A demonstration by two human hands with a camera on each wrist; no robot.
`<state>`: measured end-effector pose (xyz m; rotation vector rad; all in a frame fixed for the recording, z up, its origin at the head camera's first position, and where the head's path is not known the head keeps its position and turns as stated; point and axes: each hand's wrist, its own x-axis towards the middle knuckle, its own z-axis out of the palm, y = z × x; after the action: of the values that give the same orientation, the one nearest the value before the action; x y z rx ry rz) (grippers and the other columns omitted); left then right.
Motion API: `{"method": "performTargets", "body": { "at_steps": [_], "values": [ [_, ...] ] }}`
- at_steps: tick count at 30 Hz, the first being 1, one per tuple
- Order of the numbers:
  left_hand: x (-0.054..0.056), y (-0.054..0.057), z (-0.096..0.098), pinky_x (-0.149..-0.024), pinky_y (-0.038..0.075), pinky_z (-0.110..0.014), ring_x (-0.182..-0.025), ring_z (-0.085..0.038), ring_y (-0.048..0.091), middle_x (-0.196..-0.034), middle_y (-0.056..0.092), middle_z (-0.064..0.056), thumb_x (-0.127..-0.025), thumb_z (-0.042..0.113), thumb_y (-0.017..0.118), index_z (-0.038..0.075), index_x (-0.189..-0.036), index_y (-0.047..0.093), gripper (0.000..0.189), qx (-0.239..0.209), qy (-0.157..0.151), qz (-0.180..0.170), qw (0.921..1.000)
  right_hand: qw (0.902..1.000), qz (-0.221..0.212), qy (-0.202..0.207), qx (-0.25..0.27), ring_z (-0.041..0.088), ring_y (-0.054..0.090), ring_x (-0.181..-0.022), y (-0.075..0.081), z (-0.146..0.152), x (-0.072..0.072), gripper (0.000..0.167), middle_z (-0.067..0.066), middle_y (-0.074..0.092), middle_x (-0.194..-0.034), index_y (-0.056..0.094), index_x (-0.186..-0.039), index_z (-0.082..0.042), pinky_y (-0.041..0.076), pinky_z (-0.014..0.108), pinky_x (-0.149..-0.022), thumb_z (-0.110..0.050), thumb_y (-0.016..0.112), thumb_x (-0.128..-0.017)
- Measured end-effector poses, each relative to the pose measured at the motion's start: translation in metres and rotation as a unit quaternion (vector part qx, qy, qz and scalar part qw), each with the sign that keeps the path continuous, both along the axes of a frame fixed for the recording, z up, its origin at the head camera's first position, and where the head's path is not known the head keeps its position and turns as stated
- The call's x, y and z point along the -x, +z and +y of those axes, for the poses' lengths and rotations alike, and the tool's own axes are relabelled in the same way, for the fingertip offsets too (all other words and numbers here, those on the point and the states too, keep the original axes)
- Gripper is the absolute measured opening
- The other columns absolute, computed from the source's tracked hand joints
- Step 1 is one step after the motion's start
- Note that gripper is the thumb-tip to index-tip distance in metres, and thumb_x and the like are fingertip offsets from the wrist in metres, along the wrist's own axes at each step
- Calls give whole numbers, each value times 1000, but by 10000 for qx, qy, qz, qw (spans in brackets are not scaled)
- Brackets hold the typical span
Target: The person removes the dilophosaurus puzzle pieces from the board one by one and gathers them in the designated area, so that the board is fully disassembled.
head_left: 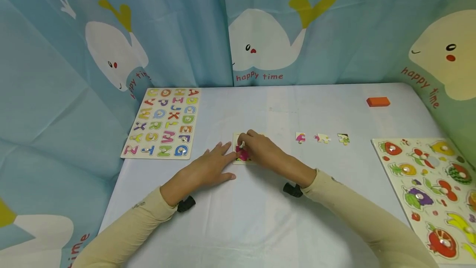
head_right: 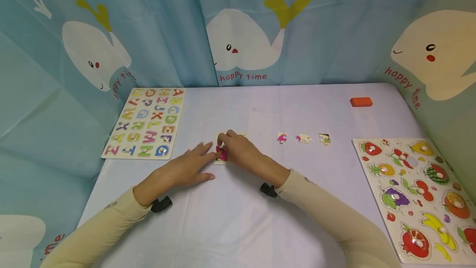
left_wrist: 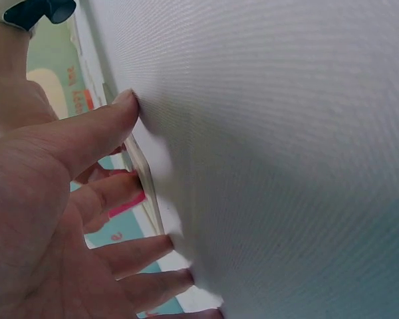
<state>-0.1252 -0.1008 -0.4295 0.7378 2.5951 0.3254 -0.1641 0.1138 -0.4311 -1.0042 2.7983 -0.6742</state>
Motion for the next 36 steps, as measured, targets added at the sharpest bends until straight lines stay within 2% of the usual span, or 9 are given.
{"method": "performTargets", "body": {
  "at_steps": [5,9,16,24,30,36],
  "values": [
    [0,1,0,-123,30,-65,-161,-42,20,-175,24,-14,-102,47,68,21,-162,43,70,-18,13,-2,10000,9998,-137,-133,20,23,68,-86,1,-1,-1,18,12,66,-103,66,-115,-3,63,36,-86,2,71,-97],
    [-1,-1,0,-122,31,-66,-161,-42,21,-174,25,-14,-102,47,69,21,-162,44,70,-78,29,5,10000,9995,-124,-148,231,22,67,-89,-2,1,-3,14,13,66,-103,65,-111,0,63,36,-88,3,70,-98],
    [-2,-3,-1,-123,31,-64,-161,-40,21,-175,24,-13,-102,49,68,23,-163,42,72,-43,26,-17,10000,9963,-150,-188,821,21,61,-87,-8,6,-5,10,9,67,-97,66,-104,-3,60,36,-84,5,66,-98],
    [-2,-2,-1,-123,31,-65,-161,-41,21,-174,25,-14,-101,47,70,22,-163,43,71,-115,57,-27,9999,9958,-275,-320,808,20,60,-86,-9,7,-4,10,9,66,-97,64,-108,-1,58,34,-81,2,67,-99],
    [-2,-1,0,-122,31,-65,-160,-42,22,-174,26,-15,-101,47,69,23,-163,44,70,-130,53,18,9999,9920,-537,-339,1087,23,66,-94,-2,14,-1,11,12,66,-103,64,-113,1,60,39,-89,-1,66,-102],
    [-2,-3,1,-123,31,-64,-160,-41,23,-174,27,-15,-101,48,69,26,-163,43,71,-98,23,83,9999,9865,-881,-555,1267,25,67,-105,8,39,6,9,11,65,-109,64,-113,-1,59,44,-94,-6,63,-106]
  ]
}}
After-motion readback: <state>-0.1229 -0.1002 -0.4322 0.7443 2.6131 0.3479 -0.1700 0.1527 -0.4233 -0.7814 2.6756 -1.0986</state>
